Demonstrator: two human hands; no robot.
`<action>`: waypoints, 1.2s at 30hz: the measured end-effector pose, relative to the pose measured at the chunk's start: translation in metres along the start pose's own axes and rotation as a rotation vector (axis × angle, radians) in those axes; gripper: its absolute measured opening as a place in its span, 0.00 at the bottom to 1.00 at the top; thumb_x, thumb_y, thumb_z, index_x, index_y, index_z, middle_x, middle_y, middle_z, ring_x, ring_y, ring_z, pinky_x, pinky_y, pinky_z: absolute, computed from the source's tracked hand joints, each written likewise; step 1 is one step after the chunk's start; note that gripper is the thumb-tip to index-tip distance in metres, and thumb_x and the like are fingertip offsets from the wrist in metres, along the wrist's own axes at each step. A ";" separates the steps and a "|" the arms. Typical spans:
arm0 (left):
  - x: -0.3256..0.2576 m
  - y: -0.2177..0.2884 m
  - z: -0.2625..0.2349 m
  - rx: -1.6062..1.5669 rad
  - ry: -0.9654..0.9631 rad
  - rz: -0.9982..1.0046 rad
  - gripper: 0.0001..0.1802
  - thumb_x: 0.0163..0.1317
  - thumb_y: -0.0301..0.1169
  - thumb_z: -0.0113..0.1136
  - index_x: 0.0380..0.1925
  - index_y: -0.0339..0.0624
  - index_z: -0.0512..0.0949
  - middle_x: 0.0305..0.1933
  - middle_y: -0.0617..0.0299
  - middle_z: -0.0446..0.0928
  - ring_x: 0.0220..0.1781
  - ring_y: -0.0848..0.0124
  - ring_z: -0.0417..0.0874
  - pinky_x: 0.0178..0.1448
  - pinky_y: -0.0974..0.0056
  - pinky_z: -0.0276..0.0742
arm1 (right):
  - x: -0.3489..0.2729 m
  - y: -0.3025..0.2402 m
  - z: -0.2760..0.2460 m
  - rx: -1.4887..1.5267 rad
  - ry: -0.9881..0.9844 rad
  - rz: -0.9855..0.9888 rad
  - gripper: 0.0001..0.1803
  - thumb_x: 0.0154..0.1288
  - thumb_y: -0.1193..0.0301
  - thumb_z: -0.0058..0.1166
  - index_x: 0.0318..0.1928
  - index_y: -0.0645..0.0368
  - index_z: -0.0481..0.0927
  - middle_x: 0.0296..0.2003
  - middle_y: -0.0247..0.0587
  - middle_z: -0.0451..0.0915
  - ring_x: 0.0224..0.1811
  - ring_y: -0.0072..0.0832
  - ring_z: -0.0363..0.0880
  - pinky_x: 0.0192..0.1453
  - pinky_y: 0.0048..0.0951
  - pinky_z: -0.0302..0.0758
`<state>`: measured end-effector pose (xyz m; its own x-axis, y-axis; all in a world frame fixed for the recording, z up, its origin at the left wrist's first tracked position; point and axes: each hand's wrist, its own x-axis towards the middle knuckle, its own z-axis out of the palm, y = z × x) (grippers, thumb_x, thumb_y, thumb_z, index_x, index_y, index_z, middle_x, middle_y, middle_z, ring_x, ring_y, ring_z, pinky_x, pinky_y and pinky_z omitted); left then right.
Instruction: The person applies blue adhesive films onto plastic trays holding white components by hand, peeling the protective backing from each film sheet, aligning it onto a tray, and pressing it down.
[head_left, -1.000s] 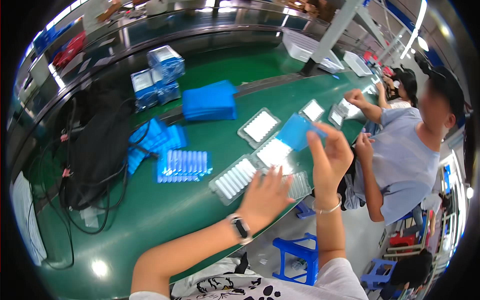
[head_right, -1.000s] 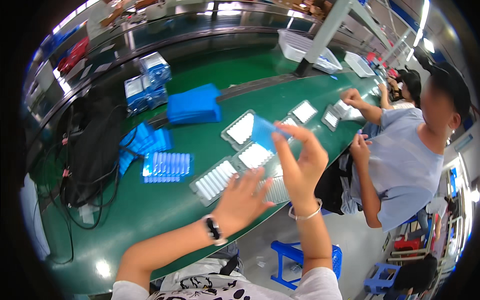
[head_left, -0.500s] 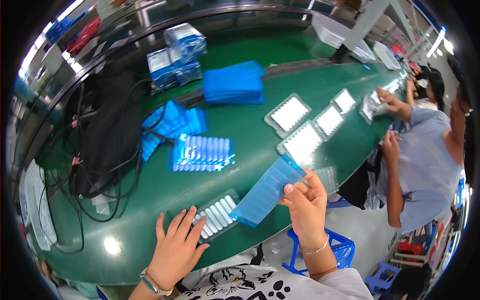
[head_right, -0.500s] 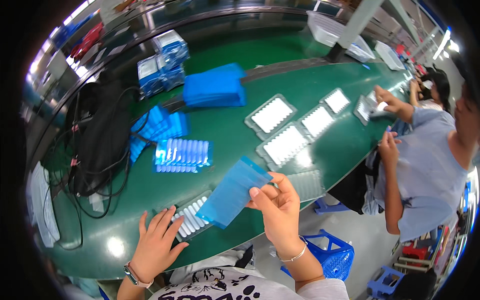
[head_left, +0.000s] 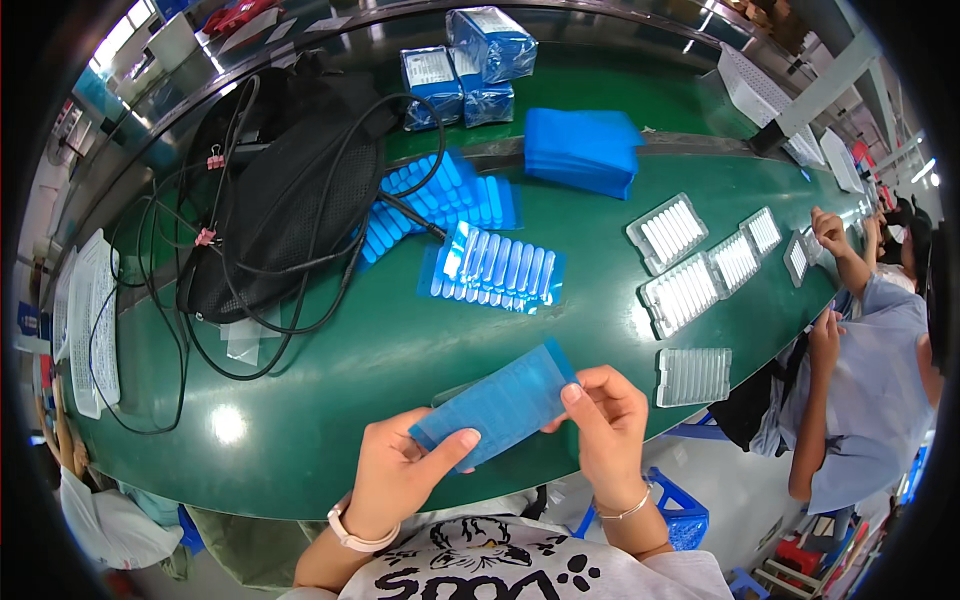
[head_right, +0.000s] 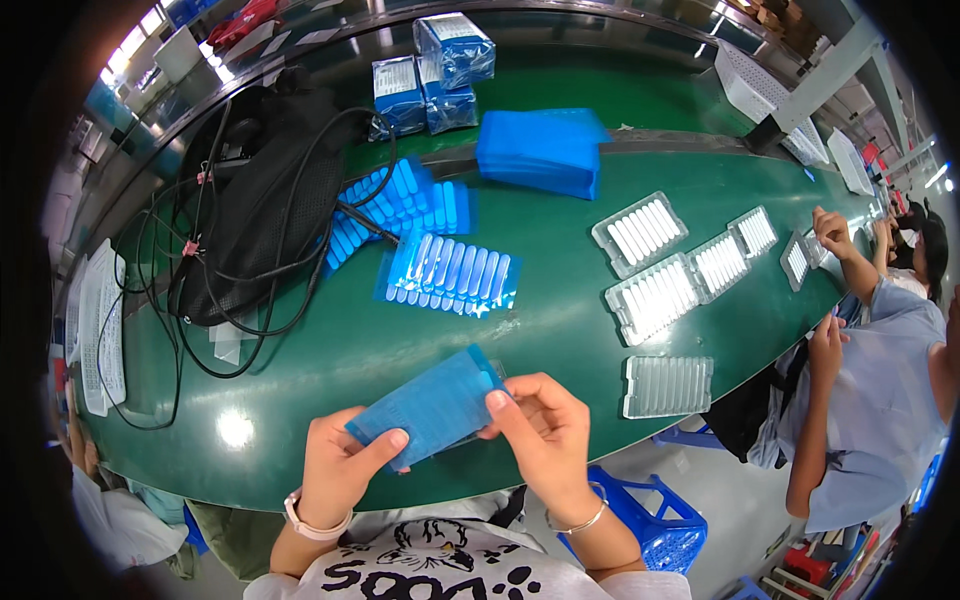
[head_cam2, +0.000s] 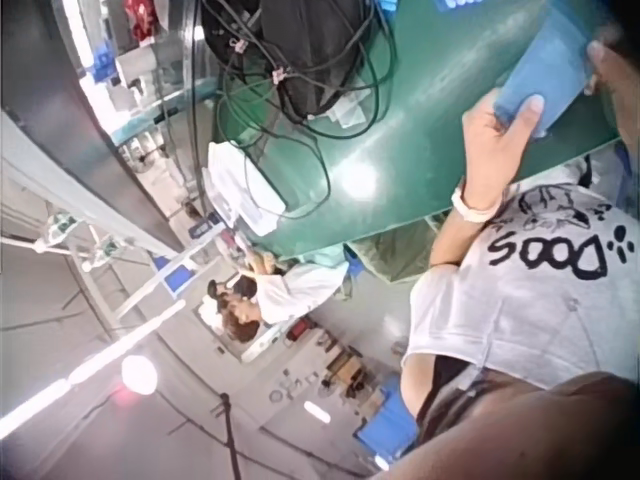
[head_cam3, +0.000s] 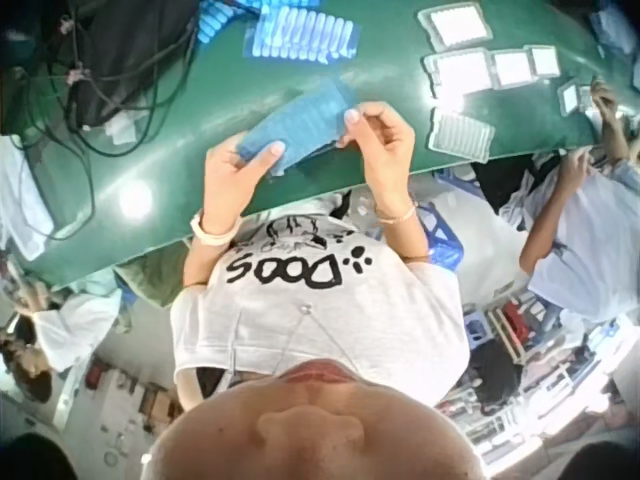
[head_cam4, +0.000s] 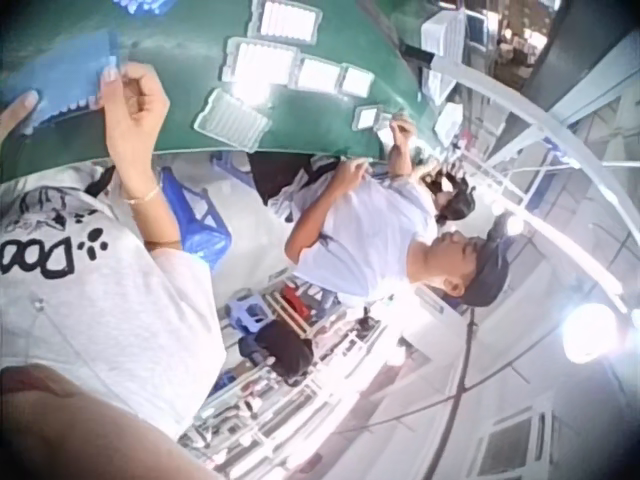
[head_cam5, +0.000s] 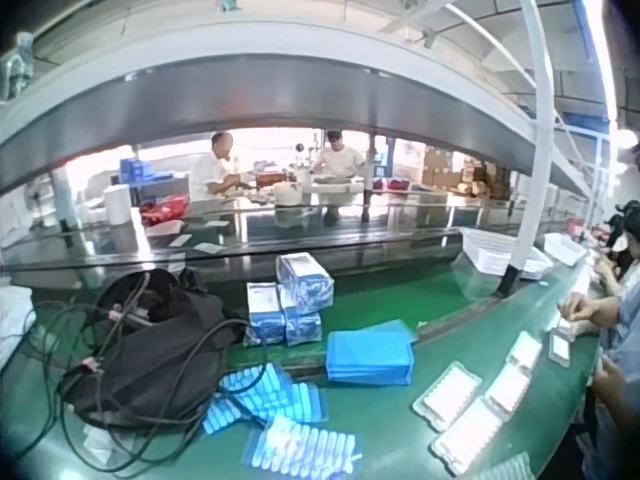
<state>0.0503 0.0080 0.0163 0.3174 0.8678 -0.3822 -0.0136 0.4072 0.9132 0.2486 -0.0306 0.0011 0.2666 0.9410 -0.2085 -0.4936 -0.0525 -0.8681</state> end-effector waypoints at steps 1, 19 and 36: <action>0.000 0.000 -0.002 -0.011 -0.003 -0.032 0.12 0.59 0.30 0.69 0.34 0.30 0.81 0.26 0.63 0.80 0.27 0.83 0.75 0.28 0.76 0.68 | -0.001 -0.002 -0.004 -0.201 0.017 -0.021 0.04 0.65 0.78 0.57 0.38 0.66 0.77 0.31 0.38 0.82 0.32 0.21 0.81 0.37 0.23 0.80; -0.018 -0.012 -0.011 0.108 -0.062 -0.083 0.07 0.58 0.24 0.68 0.29 0.30 0.79 0.30 0.58 0.80 0.30 0.78 0.77 0.33 0.72 0.71 | -0.022 -0.007 -0.031 -0.469 -0.037 -0.037 0.05 0.59 0.82 0.60 0.37 0.65 0.80 0.30 0.31 0.80 0.27 0.11 0.70 0.28 0.14 0.64; 0.026 -0.006 0.032 0.618 -0.300 1.016 0.29 0.41 0.42 0.78 0.44 0.42 0.84 0.46 0.58 0.78 0.43 0.64 0.78 0.48 0.61 0.74 | -0.010 -0.005 -0.026 -0.702 -0.186 -0.725 0.11 0.47 0.80 0.65 0.32 0.52 0.83 0.40 0.37 0.74 0.39 0.33 0.70 0.41 0.30 0.68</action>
<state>0.0893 0.0191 0.0055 0.6318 0.5785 0.5159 0.0436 -0.6911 0.7215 0.2704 -0.0481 -0.0039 0.1459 0.8579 0.4927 0.3474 0.4219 -0.8374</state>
